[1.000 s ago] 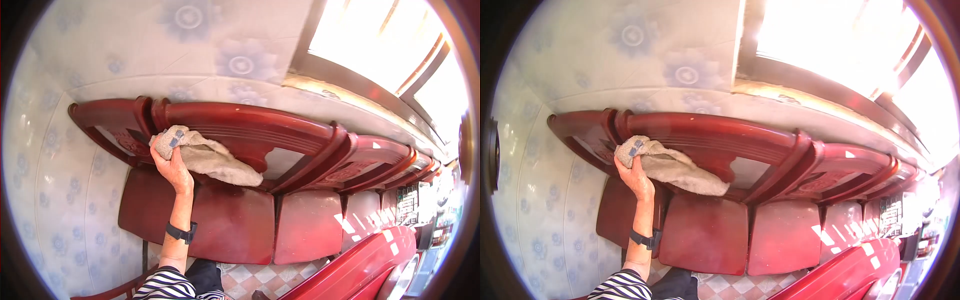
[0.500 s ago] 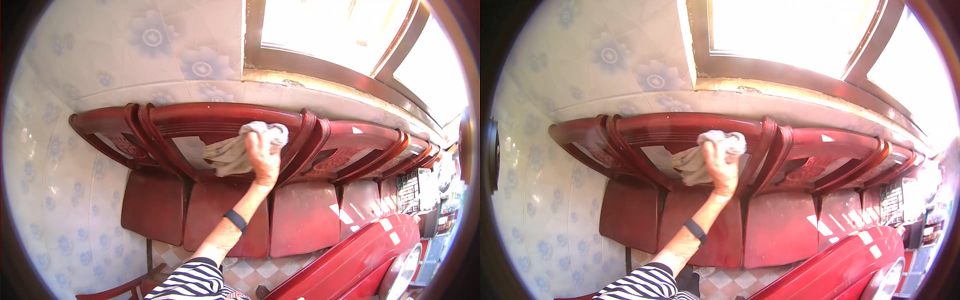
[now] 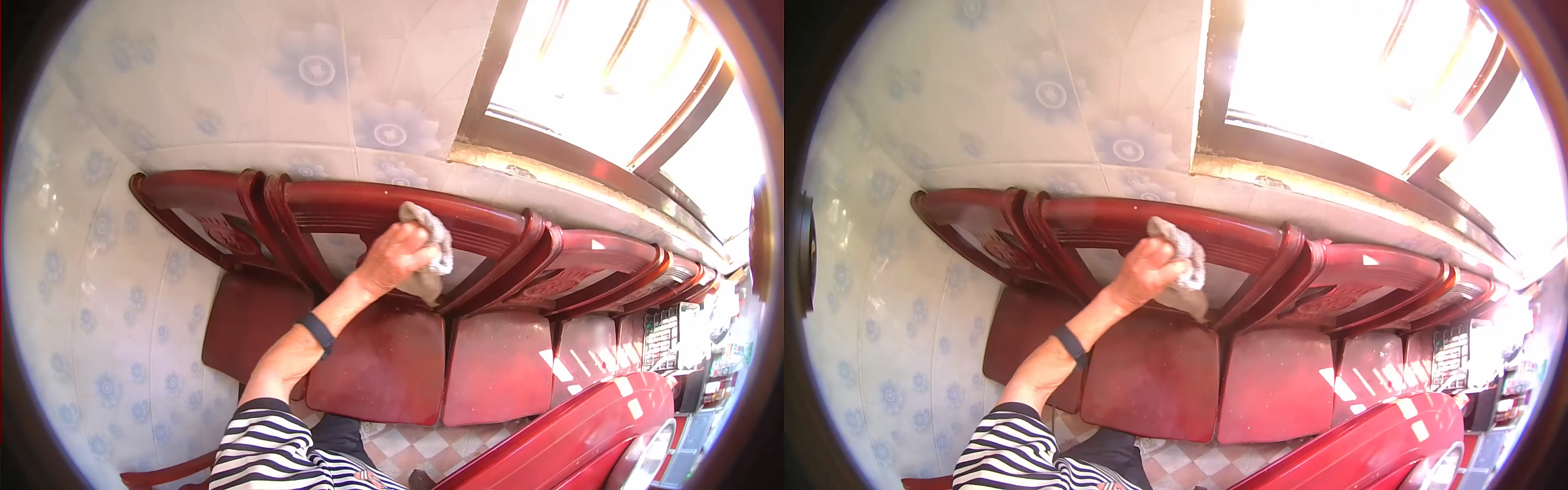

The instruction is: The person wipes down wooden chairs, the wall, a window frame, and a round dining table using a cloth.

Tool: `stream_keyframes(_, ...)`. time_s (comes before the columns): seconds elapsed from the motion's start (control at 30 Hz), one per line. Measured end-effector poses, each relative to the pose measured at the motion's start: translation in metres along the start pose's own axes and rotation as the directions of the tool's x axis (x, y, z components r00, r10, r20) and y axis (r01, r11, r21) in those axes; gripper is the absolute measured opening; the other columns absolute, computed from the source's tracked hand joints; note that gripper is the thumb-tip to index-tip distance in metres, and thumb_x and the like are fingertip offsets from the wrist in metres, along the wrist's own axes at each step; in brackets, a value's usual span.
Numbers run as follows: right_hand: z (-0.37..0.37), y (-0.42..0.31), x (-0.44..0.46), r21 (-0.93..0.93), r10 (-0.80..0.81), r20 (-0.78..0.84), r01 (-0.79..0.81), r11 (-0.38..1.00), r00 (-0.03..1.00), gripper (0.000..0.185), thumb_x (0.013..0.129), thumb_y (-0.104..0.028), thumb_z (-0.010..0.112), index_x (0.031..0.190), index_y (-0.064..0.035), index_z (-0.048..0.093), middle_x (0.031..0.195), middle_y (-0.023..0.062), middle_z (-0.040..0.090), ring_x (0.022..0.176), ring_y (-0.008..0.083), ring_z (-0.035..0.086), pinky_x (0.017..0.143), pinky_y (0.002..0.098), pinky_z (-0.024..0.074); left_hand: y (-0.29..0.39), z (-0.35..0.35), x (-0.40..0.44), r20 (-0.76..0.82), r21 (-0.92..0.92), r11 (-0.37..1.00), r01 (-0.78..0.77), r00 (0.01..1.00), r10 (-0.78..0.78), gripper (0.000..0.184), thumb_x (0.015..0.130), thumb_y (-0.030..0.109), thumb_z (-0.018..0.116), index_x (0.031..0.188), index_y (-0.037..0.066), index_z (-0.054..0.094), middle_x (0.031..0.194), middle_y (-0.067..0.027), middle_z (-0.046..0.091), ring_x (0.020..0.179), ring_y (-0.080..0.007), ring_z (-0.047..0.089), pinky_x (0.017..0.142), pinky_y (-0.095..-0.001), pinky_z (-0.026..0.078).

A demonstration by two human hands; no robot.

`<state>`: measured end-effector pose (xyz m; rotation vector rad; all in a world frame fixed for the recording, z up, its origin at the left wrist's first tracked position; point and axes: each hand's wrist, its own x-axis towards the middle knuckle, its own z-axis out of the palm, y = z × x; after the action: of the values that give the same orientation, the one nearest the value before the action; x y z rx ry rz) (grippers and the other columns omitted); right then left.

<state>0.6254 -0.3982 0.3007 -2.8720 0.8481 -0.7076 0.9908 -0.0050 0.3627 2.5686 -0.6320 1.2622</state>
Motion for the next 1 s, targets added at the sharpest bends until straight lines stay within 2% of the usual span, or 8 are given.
stream_keyframes(0.13,-0.003,0.007,0.003,0.004,0.014,0.009,-0.014,1.000,1.000,0.015,0.085,-0.014,0.055,0.072,-0.0060,0.054,0.069,0.0109,0.050,0.067,0.0280,0.052,0.056,0.0386,0.0430,-0.026,-0.049,-0.011,0.064,0.049,0.990,0.130,0.989,-0.133,0.019,0.066,0.007,0.060,0.085,0.010,0.059,0.078,-0.0073,0.048,0.080,-0.0250,0.051,0.071,-0.0369,0.043)
stream_keyframes(0.23,-0.003,0.012,0.007,0.011,0.023,0.021,-0.023,1.000,1.000,0.015,0.085,-0.014,0.055,0.072,-0.0061,0.054,0.070,0.0108,0.050,0.067,0.0279,0.052,0.056,0.0386,0.0430,-0.047,-0.099,-0.021,-0.065,0.188,0.913,0.361,0.933,-0.355,0.030,0.059,-0.007,0.058,0.085,0.007,0.059,0.079,-0.0115,0.049,0.080,-0.0327,0.051,0.073,-0.0406,0.042)
stream_keyframes(0.37,-0.005,0.016,0.008,0.022,0.041,0.023,-0.041,0.999,0.999,0.015,0.085,-0.015,0.055,0.072,-0.0063,0.054,0.070,0.0107,0.050,0.068,0.0278,0.052,0.056,0.0385,0.0431,-0.086,-0.148,-0.001,-0.422,0.072,0.722,0.688,0.677,-0.603,0.038,0.070,-0.007,0.052,0.106,0.004,0.055,0.094,-0.0140,0.057,0.096,-0.0342,0.053,0.085,-0.0360,0.042)
stream_keyframes(0.47,-0.002,0.022,0.009,0.022,0.053,0.018,-0.053,0.998,0.998,0.015,0.085,-0.015,0.055,0.073,-0.0065,0.054,0.070,0.0106,0.050,0.068,0.0277,0.052,0.056,0.0384,0.0432,-0.086,-0.127,0.003,-0.292,-0.036,0.616,0.787,0.581,-0.760,0.044,0.067,-0.006,0.054,0.110,0.006,0.053,0.094,-0.0144,0.058,0.097,-0.0356,0.051,0.086,-0.0399,0.040)
stream_keyframes(0.5,-0.001,0.025,0.008,0.022,0.055,0.019,-0.056,0.998,0.998,0.015,0.085,-0.015,0.055,0.073,-0.0065,0.054,0.070,0.0105,0.050,0.068,0.0277,0.052,0.056,0.0384,0.0433,-0.099,-0.114,-0.010,-0.289,0.105,0.728,0.678,0.721,-0.629,0.040,0.067,0.000,0.059,0.107,0.006,0.055,0.093,-0.0135,0.059,0.097,-0.0342,0.052,0.088,-0.0415,0.038)
stream_keyframes(0.53,0.000,0.027,0.009,0.016,0.055,0.022,-0.055,0.998,0.998,0.015,0.085,-0.015,0.055,0.073,-0.0065,0.054,0.070,0.0105,0.050,0.068,0.0276,0.052,0.056,0.0384,0.0433,-0.098,-0.112,-0.009,-0.284,0.095,0.735,0.671,0.726,-0.626,0.040,0.067,0.000,0.059,0.107,0.006,0.055,0.093,-0.0135,0.059,0.097,-0.0342,0.052,0.088,-0.0415,0.038)
stream_keyframes(0.6,0.000,0.032,0.009,0.014,0.073,0.033,-0.073,0.997,0.997,0.015,0.086,-0.015,0.055,0.073,-0.0066,0.054,0.070,0.0104,0.050,0.068,0.0276,0.052,0.056,0.0383,0.0433,-0.089,-0.108,-0.003,-0.230,0.391,0.752,0.531,0.847,-0.479,0.036,0.067,0.003,0.059,0.102,0.007,0.057,0.091,-0.0118,0.058,0.095,-0.0317,0.052,0.091,-0.0430,0.036)
stream_keyframes(1.0,-0.003,0.044,0.011,0.057,0.156,0.009,-0.156,0.986,0.988,0.013,0.086,-0.017,0.057,0.076,-0.0080,0.056,0.074,0.0106,0.051,0.066,0.0274,0.054,0.055,0.0372,0.0453,-0.063,-0.085,0.001,-0.063,0.503,0.795,0.339,0.932,-0.358,0.040,0.060,-0.001,0.056,0.099,0.005,0.056,0.093,-0.0127,0.055,0.096,-0.0309,0.049,0.097,-0.0451,0.032)
